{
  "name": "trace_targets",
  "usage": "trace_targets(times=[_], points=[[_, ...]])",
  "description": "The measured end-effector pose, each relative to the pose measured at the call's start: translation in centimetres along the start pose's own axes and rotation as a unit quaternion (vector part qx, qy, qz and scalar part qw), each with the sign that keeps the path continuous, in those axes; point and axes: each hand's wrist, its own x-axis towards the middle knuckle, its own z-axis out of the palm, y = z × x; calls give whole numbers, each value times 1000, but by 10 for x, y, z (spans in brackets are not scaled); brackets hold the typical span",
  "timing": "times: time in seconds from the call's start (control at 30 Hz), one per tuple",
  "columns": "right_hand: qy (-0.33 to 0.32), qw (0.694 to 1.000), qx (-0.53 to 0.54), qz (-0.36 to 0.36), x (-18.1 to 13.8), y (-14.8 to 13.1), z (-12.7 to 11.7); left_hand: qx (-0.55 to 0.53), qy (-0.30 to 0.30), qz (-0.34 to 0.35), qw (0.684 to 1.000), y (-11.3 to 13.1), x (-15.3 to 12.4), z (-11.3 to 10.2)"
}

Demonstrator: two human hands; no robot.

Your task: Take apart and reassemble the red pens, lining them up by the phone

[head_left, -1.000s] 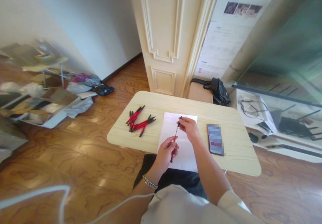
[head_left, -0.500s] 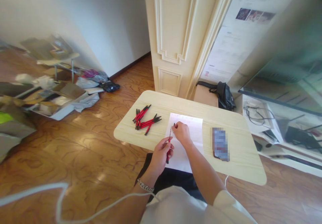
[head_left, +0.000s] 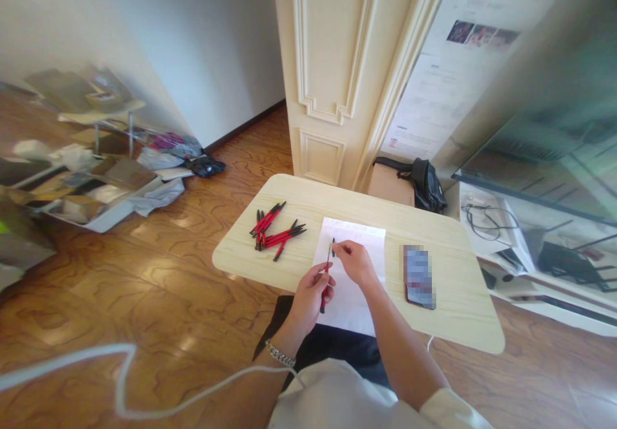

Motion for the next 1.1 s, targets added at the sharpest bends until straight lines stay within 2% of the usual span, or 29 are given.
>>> trace_targets(times=[0.1, 0.27, 0.4, 0.53, 0.67, 0.8, 0.9, 1.0, 1.1], points=[[-24, 999, 45, 6, -7, 3, -3, 17, -16, -2, 1000, -1, 0, 7], [16, 998, 39, 47, 6, 10, -11, 40, -28, -15, 999, -7, -1, 11], [22, 993, -102, 55, 19, 14, -17, 44, -27, -16, 999, -9, -2, 6], [9, 966, -251, 64, 22, 17, -10, 39, -24, -19, 999, -8, -1, 2], [2, 951, -301, 75, 21, 17, -3, 32, -23, -14, 999, -5, -1, 3], [1, 954, -290, 79, 21, 14, -4, 31, -17, -18, 999, -4, -1, 5], [25, 966, -249, 69, 17, 11, -10, 34, -17, -16, 999, -4, -1, 5], [47, 985, -162, 40, 5, 11, -16, 38, -17, -16, 999, -6, 2, 5], [-3, 999, -36, 12, -13, 13, -17, 44, -21, -15, 999, -10, 4, 8]])
